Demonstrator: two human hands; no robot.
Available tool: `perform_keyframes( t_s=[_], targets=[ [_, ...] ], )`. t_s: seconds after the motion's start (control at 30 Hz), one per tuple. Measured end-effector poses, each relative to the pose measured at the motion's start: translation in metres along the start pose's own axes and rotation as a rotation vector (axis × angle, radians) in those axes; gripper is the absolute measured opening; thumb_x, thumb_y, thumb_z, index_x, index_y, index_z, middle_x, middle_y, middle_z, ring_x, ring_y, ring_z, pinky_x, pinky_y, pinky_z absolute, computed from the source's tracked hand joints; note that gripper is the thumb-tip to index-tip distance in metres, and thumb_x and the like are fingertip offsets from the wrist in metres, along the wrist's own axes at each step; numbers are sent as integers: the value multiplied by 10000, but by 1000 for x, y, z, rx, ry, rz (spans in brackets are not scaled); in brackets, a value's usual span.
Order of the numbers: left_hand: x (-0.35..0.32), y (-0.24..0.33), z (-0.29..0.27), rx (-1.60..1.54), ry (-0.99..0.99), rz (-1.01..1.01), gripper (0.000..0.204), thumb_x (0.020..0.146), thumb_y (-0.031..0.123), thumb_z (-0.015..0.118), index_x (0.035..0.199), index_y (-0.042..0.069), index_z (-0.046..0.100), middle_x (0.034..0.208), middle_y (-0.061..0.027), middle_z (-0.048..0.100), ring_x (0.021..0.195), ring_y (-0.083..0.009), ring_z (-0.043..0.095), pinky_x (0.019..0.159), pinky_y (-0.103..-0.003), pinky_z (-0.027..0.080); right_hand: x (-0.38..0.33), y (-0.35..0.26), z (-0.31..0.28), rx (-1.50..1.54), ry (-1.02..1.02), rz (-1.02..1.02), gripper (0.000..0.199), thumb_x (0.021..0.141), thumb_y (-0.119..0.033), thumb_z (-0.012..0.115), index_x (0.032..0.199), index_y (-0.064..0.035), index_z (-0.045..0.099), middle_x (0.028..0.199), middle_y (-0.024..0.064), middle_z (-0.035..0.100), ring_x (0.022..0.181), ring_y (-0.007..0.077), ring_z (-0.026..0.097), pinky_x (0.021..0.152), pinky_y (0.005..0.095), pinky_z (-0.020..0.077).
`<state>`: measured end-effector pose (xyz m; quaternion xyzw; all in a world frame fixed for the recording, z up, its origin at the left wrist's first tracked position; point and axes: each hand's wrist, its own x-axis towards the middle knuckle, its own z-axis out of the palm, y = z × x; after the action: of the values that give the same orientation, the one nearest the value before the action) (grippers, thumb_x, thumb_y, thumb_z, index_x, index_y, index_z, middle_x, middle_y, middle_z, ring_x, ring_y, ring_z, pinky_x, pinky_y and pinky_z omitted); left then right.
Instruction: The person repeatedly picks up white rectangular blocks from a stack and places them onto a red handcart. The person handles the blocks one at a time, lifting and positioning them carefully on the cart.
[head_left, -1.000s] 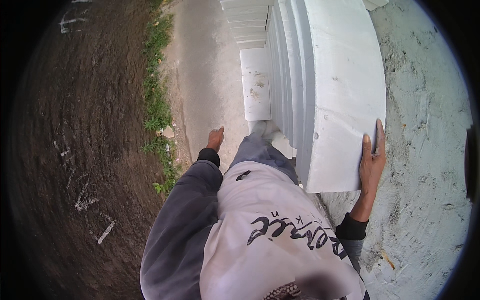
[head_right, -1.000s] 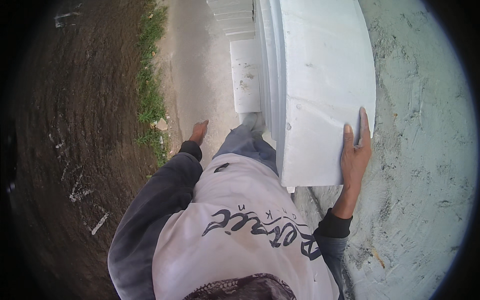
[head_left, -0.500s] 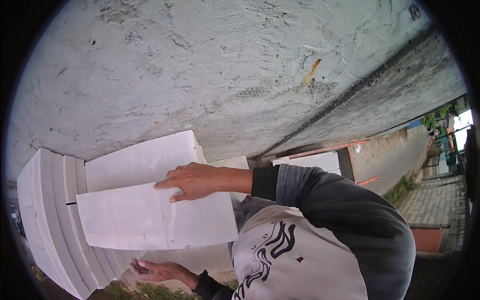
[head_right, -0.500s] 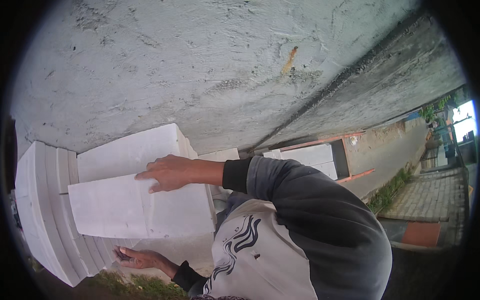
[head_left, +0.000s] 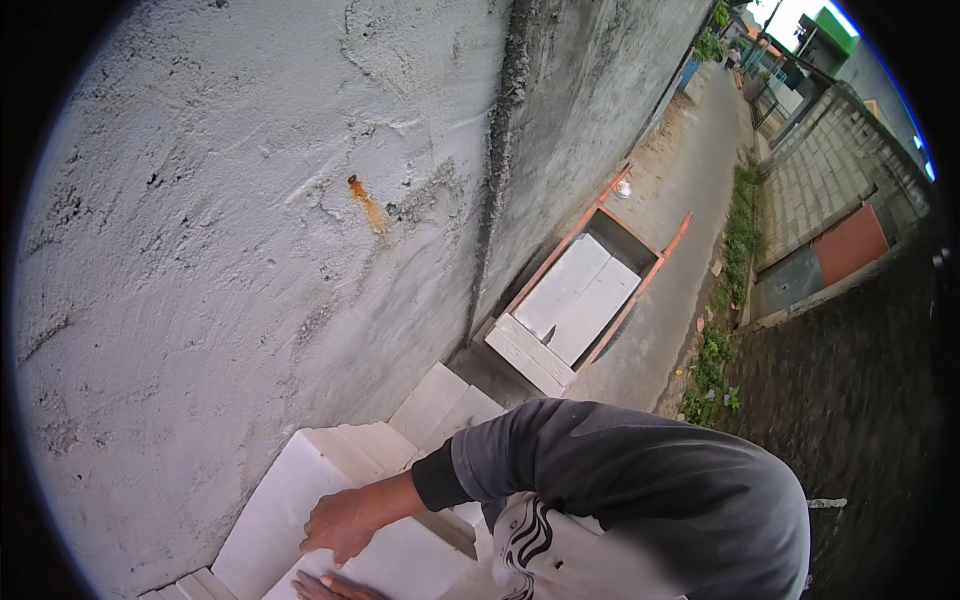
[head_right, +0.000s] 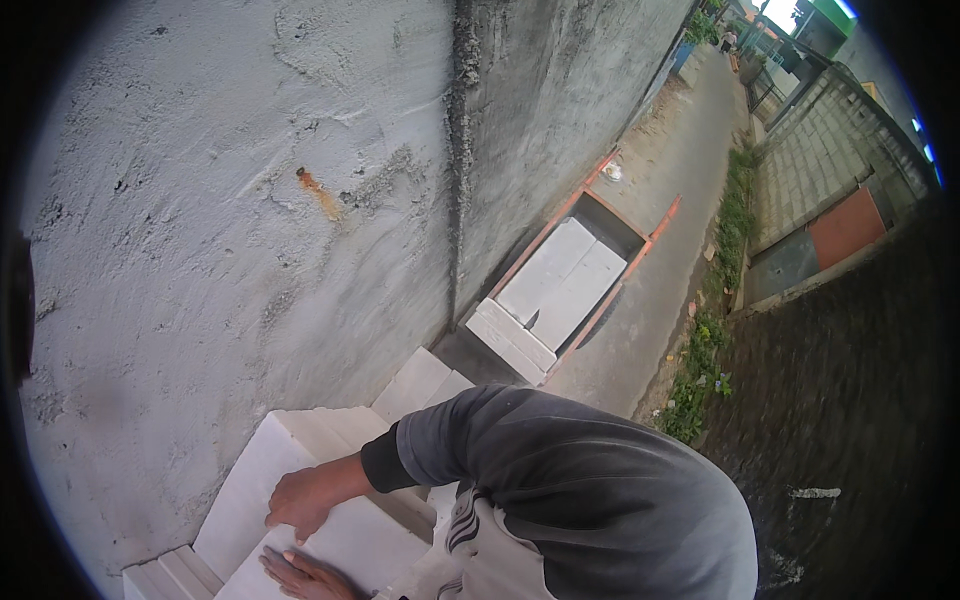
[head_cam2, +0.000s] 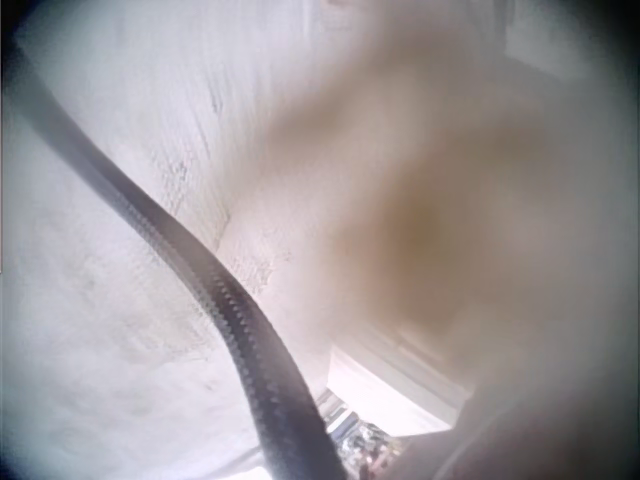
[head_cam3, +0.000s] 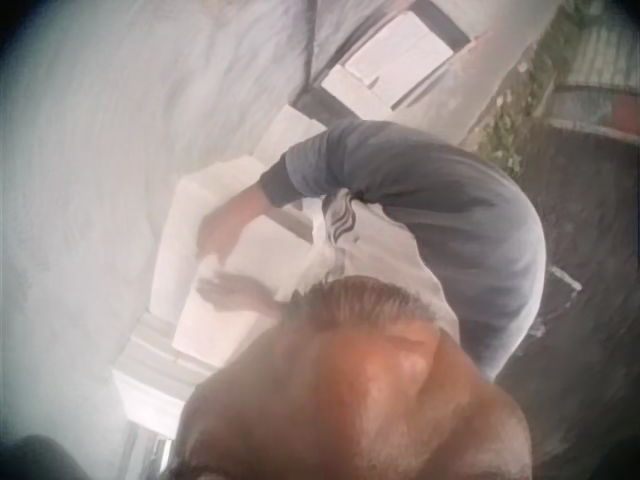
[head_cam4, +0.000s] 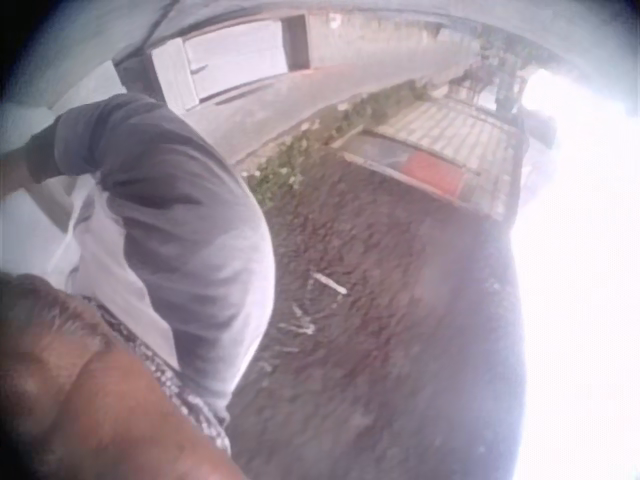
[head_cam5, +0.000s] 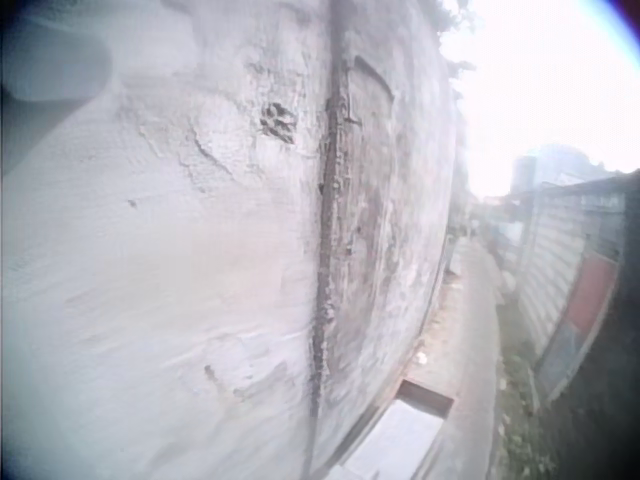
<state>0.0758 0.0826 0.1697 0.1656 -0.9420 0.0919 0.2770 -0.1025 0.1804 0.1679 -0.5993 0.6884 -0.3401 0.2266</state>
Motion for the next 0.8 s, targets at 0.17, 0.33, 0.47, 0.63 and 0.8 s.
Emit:
perform_keyframes(
  t_s=[0.17,0.33,0.47,0.63,0.8],
  targets=[
    [30,16,-19,100,-466,-255,484,1083,290,535,1436,-41,526,1396,-217,588,1269,-381,585,1035,-480,482,5,5,-3,0,-15,-33,490,874,-339,748,1212,-3,634,1059,192,691,1073,374,657,911,470,520],
    [33,15,-12,323,-519,-185,521,1075,331,551,1449,-31,520,1425,-208,578,1292,-361,580,1019,-464,494,14,16,5,160,9,11,475,888,-295,732,1219,32,637,1055,226,692,1072,392,656,937,482,516],
    [-11,-37,31,485,-60,187,516,1079,330,544,1459,-18,515,1426,-191,584,1287,-340,589,1010,-448,509,-16,27,-22,315,186,42,466,912,-258,712,1275,19,619,1169,229,674,1139,387,633,976,476,508],
    [-3,-43,52,149,-66,30,496,1074,347,553,1444,17,543,1408,-174,601,1268,-331,600,1040,-478,497,-118,101,-54,335,438,347,412,944,-267,676,1278,-32,619,1170,201,674,1139,391,630,970,473,512],
    [30,-2,60,37,-206,-39,479,1058,370,575,1418,53,574,1405,-159,609,1260,-334,606,1034,-476,501,-315,236,-3,60,275,997,466,934,-348,626,1279,-35,637,1206,223,681,1166,407,645,976,507,529]
  ],
)
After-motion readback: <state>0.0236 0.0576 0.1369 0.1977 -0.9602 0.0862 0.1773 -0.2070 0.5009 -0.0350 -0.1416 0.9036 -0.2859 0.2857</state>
